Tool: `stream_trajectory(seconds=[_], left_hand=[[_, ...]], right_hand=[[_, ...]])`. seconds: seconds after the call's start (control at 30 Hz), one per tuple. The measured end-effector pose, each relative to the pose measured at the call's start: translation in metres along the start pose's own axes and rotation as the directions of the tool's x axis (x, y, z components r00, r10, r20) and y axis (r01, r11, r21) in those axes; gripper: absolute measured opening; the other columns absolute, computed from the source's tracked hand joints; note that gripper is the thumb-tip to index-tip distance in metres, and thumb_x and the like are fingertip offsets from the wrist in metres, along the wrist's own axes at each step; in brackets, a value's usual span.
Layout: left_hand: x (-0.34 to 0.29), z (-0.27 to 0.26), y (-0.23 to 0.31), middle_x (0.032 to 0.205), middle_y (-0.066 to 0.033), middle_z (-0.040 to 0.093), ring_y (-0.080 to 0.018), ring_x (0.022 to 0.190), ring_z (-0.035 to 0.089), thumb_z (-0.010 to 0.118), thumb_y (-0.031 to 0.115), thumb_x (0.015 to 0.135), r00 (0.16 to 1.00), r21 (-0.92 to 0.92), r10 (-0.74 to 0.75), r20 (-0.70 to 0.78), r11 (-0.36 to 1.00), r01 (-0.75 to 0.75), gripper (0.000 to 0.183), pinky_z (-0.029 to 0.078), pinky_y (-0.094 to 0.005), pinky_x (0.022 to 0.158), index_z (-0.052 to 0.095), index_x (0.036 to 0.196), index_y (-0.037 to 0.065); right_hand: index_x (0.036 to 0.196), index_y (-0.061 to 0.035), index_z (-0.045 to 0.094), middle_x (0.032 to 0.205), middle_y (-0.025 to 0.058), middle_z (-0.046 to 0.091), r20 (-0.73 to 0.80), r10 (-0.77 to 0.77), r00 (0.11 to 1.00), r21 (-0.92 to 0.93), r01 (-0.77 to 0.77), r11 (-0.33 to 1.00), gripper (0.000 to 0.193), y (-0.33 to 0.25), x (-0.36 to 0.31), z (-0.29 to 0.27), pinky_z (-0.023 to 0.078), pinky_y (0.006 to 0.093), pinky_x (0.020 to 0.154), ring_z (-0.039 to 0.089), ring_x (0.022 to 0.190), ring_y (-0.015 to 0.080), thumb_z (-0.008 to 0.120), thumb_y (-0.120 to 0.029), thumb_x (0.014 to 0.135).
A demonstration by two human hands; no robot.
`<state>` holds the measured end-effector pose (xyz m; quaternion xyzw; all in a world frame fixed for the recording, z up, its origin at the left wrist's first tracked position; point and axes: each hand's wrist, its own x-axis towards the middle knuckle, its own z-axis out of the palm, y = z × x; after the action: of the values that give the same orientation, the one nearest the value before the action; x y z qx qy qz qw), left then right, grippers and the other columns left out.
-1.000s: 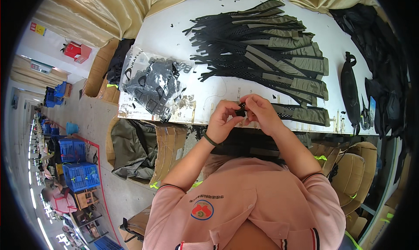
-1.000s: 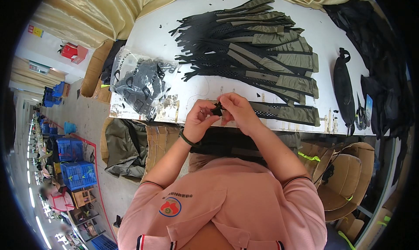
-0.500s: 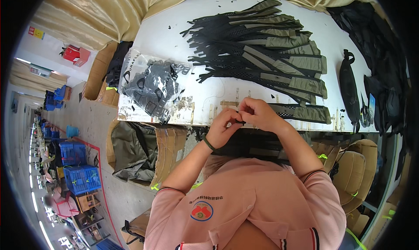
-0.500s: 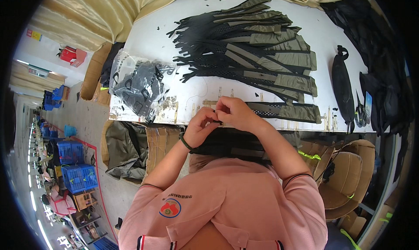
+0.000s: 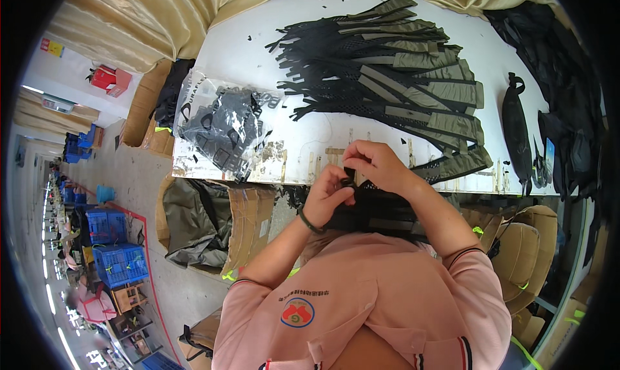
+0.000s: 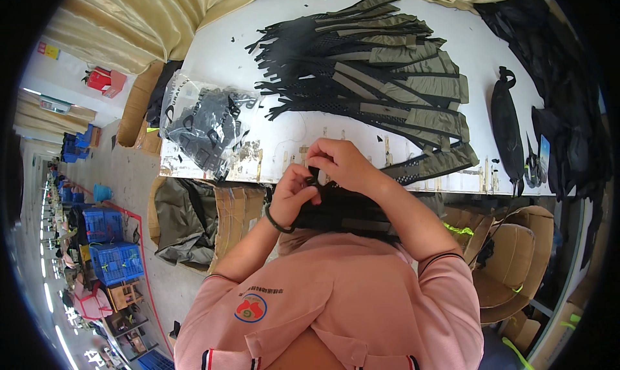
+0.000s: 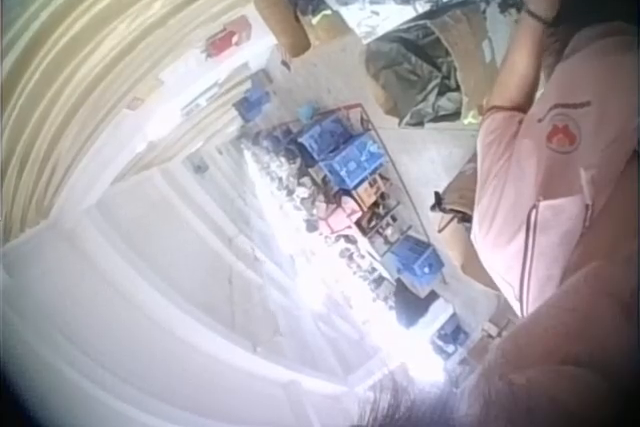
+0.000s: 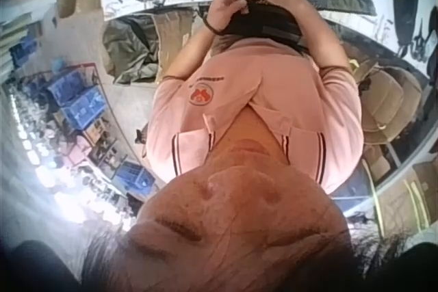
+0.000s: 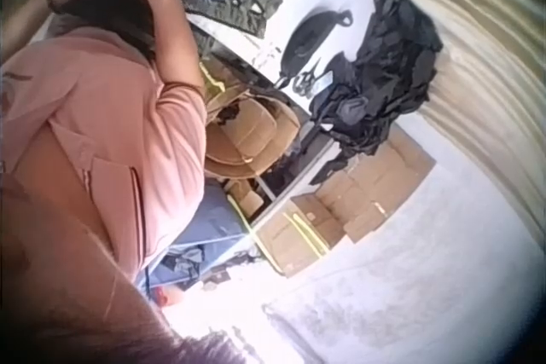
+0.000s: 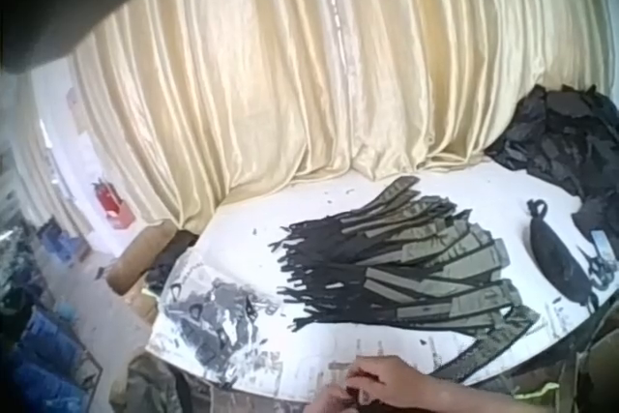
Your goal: Manually assemble plastic buckles and sliders onto textile mesh straps.
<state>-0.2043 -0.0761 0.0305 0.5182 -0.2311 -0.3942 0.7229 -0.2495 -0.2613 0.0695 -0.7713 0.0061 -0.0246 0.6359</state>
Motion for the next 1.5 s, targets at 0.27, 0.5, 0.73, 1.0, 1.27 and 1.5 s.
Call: stream_trajectory(seconds=[0.27, 0.5, 0.73, 1.0, 1.27, 1.5], left_hand=[[-0.061, -0.069, -0.019, 0.083, -0.0027, 0.051, -0.0128, 0.062, 0.049, 0.065, 0.006, 0.082, 0.903, 0.318, -0.154, -0.402, 0.901, 0.295, 0.025, 0.043, -0.0248, 0.055, 0.051, 0.103, 0.007], [-0.001, -0.041, 0.004, 0.099, -0.0101, 0.059, -0.0145, 0.069, 0.055, 0.060, 0.024, 0.088, 0.932, 0.065, -0.325, -0.161, 0.939, 0.339, 0.029, 0.046, -0.0248, 0.059, 0.054, 0.109, 0.005], [0.074, -0.052, -0.023, 0.081, -0.0041, 0.063, -0.0138, 0.063, 0.057, 0.060, 0.027, 0.088, 0.934, -0.528, -0.254, -0.250, 0.845, 0.088, 0.024, 0.047, -0.0264, 0.060, 0.057, 0.100, 0.007], [0.047, -0.058, -0.011, 0.074, -0.0026, 0.060, -0.0132, 0.063, 0.059, 0.062, 0.008, 0.086, 0.910, -0.320, -0.166, -0.380, 0.947, 0.039, 0.007, 0.049, -0.0246, 0.059, 0.055, 0.089, 0.006], [0.047, -0.038, -0.007, 0.079, -0.0054, 0.064, -0.0106, 0.062, 0.059, 0.061, 0.007, 0.086, 0.976, 0.089, 0.044, -0.212, 0.996, -0.026, 0.005, 0.045, -0.0220, 0.055, 0.060, 0.087, 0.003], [0.090, -0.193, 0.049, 0.089, -0.0207, 0.061, -0.0359, 0.087, 0.058, 0.058, 0.018, 0.084, 0.773, 0.911, 0.494, -0.398, 0.310, 0.271, 0.021, 0.047, -0.0409, 0.078, 0.064, 0.095, 0.002]], right_hand=[[0.102, -0.0115, 0.060, 0.091, 0.0064, 0.056, -0.412, -0.159, 0.897, -0.859, -0.324, 0.397, 0.033, 0.073, -0.022, -0.119, 0.040, 0.0389, 0.080, 0.052, 0.096, 0.0269, 0.069, -0.013, 0.070], [0.085, -0.0088, 0.064, 0.077, 0.0057, 0.054, -0.307, -0.375, 0.875, -0.897, -0.134, 0.421, 0.011, 0.073, -0.024, -0.116, 0.040, 0.0363, 0.072, 0.053, 0.081, 0.0250, 0.065, -0.011, 0.074], [0.080, -0.0094, 0.066, 0.074, 0.0041, 0.053, -0.042, -0.380, 0.924, -0.890, 0.138, 0.434, 0.013, 0.023, -0.070, -0.087, 0.039, 0.0347, 0.072, 0.052, 0.078, 0.0225, 0.063, -0.006, 0.068], [0.085, -0.0086, 0.068, 0.080, 0.0060, 0.056, -0.203, 0.004, 0.979, -0.927, -0.194, 0.322, 0.019, 0.019, -0.102, -0.098, 0.038, 0.0350, 0.076, 0.052, 0.084, 0.0246, 0.069, -0.014, 0.067], [0.100, 0.0008, 0.058, 0.081, 0.0089, 0.063, -0.037, -0.018, 0.999, -0.024, 0.017, 1.000, 0.021, 0.054, 0.011, 0.017, 0.048, 0.0286, 0.069, 0.060, 0.073, 0.0184, 0.060, -0.009, 0.082], [0.092, 0.0004, 0.056, 0.073, 0.0038, 0.059, -0.008, 0.149, 0.989, 0.213, -0.144, 0.966, 0.009, 0.081, 0.017, 0.031, 0.046, 0.0245, 0.059, 0.054, 0.062, 0.0093, 0.055, -0.007, 0.086]])
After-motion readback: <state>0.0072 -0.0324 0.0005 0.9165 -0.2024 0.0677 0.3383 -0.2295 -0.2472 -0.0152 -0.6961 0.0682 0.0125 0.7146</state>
